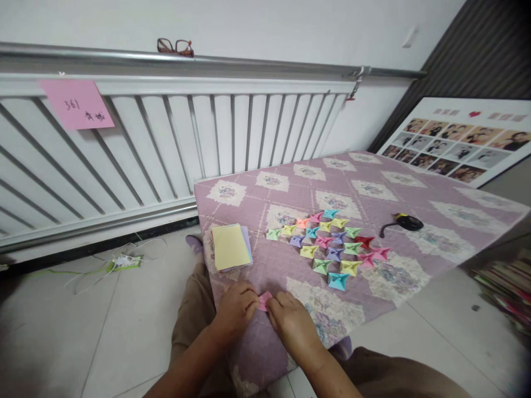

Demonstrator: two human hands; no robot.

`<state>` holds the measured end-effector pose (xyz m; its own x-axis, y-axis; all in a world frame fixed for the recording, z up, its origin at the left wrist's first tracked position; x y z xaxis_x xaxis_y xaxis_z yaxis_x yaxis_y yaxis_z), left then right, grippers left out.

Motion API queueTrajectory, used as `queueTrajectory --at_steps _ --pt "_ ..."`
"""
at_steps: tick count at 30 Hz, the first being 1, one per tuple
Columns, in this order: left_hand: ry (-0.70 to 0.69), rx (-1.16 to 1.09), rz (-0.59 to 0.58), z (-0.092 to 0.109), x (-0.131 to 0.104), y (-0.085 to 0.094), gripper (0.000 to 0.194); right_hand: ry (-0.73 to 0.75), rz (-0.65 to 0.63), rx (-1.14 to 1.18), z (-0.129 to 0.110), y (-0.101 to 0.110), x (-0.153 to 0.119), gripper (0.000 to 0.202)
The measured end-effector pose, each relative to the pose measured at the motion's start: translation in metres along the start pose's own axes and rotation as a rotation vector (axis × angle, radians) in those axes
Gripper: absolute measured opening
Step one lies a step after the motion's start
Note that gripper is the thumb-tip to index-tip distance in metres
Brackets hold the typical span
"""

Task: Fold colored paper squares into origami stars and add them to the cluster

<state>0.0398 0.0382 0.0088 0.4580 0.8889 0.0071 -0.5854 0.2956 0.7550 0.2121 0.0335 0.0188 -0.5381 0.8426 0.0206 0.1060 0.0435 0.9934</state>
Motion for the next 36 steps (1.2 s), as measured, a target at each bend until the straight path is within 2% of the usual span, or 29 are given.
queueTrajectory --at_steps 2,5,7,9,15,18,22,27,31,36 --pt "-0.017 -0.032 0.016 0.003 0.002 0.006 0.016 -0.009 -0.027 0.022 0.001 0.006 0.004 0.013" --pt "-0.028 -0.068 0.133 0.011 0.0 0.013 0.023 -0.061 -0.018 0.086 0.003 0.018 0.008 0.018" --pt "-0.032 -0.063 0.206 0.018 -0.005 0.014 0.031 -0.119 -0.002 0.174 0.004 0.026 0.009 0.019" --pt "-0.04 -0.035 0.224 0.027 -0.01 0.01 0.034 -0.17 0.01 0.274 0.003 0.033 0.009 0.017" --pt "0.0 0.068 0.174 0.047 -0.013 -0.001 0.031 -0.229 0.031 0.46 -0.008 0.036 0.004 0.014" --pt "0.043 0.089 0.098 0.047 -0.011 -0.001 0.029 -0.252 0.062 0.554 -0.008 0.034 0.004 0.014" --pt "0.029 0.09 -0.002 0.043 -0.01 0.001 0.028 -0.248 0.064 0.652 -0.004 0.034 0.003 0.013" --pt "-0.02 0.032 -0.065 0.04 -0.011 0.01 0.017 -0.225 0.024 0.612 0.003 0.04 -0.004 0.005" --pt "-0.09 -0.018 -0.112 0.04 -0.011 0.021 0.014 -0.091 -0.04 0.497 0.005 0.053 -0.011 0.006" --pt "-0.131 -0.07 -0.142 0.042 -0.01 0.032 0.013 0.118 -0.124 0.459 0.005 0.069 -0.021 0.024"
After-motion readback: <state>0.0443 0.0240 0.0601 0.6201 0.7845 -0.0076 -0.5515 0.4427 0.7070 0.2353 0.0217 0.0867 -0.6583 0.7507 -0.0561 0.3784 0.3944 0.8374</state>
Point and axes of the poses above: each hand's wrist, its own x-axis towards the middle knuckle, its own y-axis out of the back of the hand, z = x × y, the point moved 1 cm from there along x, towards the middle knuckle, and after that the axes turned 13 degrees about -z, right-handed, at the moved point
